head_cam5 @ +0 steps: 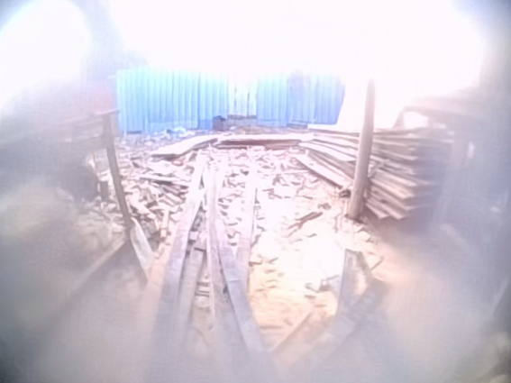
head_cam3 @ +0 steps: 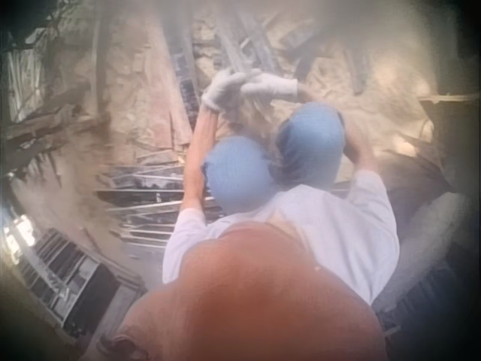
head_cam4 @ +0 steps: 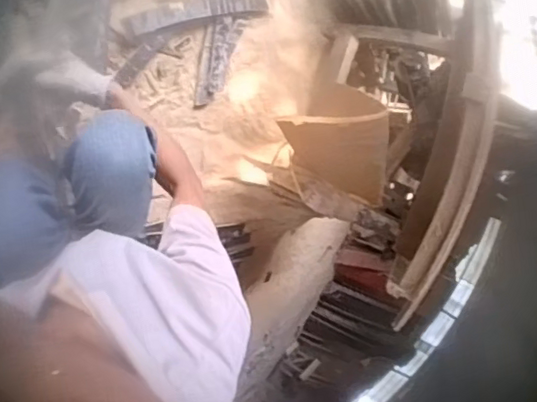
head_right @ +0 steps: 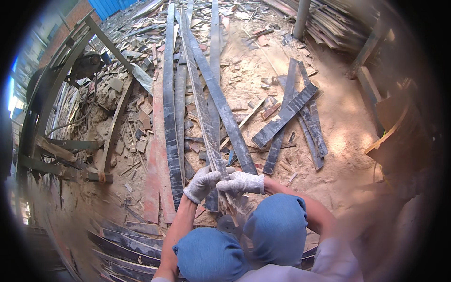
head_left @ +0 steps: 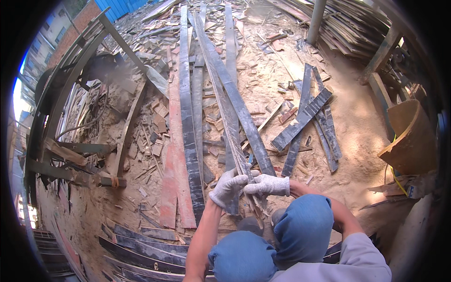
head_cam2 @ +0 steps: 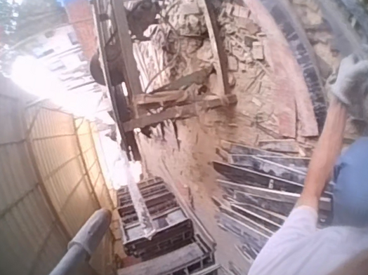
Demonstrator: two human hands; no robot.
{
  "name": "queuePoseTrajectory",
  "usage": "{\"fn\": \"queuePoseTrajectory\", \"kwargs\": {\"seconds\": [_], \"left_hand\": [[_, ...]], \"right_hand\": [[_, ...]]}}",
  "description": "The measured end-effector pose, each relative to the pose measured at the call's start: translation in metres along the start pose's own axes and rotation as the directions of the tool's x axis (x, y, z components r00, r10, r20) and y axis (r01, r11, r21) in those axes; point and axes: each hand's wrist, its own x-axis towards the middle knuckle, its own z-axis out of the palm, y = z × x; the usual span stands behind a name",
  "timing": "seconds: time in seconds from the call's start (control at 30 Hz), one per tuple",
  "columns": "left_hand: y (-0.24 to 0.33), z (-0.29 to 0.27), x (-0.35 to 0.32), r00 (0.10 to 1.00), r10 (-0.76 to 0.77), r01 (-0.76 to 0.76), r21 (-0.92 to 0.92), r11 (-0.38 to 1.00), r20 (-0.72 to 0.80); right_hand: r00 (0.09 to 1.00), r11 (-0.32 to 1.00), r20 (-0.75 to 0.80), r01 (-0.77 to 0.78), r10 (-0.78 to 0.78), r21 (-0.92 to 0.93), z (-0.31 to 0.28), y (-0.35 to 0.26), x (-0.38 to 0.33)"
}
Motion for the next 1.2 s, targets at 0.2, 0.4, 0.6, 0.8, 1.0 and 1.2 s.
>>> {"fn": "queuePoseTrajectory", "kwargs": {"seconds": [0.2, 0.4, 0.6, 0.8, 1.0, 1.2], "left_hand": [[-0.018, 0.01, 0.004, 0.989, 0.147, -0.146, -0.268, 0.952, -0.018], [-0.048, -0.006, 0.006, 0.958, 0.211, -0.268, -0.343, 0.9, -0.196], [-0.088, -0.041, 0.003, 0.983, 0.135, -0.183, -0.644, 0.743, -0.124], [-0.07, -0.028, -0.001, 0.938, 0.049, -0.195, -0.407, 0.893, -0.343], [-0.057, -0.041, -0.022, 0.953, 0.207, -0.28, -0.38, 0.882, -0.223], [-0.038, -0.054, -0.023, 0.946, 0.23, -0.298, -0.335, 0.894, -0.229]], "right_hand": [[0.903, 0.899, -0.364, 0.053, -0.229, -0.435, 0.013, 0.011, 0.0], [0.85, 0.797, -0.472, -0.109, -0.235, -0.594, 0.019, 0.005, -0.002], [0.817, 0.494, -0.308, -0.033, -0.487, -0.869, 0.03, 0.013, 0.002], [0.79, 0.829, -0.479, 0.065, -0.382, -0.555, 0.016, 0.023, 0.011], [0.473, 0.52, -0.811, -0.623, -0.344, -0.584, -0.057, 0.092, 0.047], [0.696, 0.604, -0.709, -0.519, -0.111, -0.605, -0.088, 0.091, 0.061]]}}
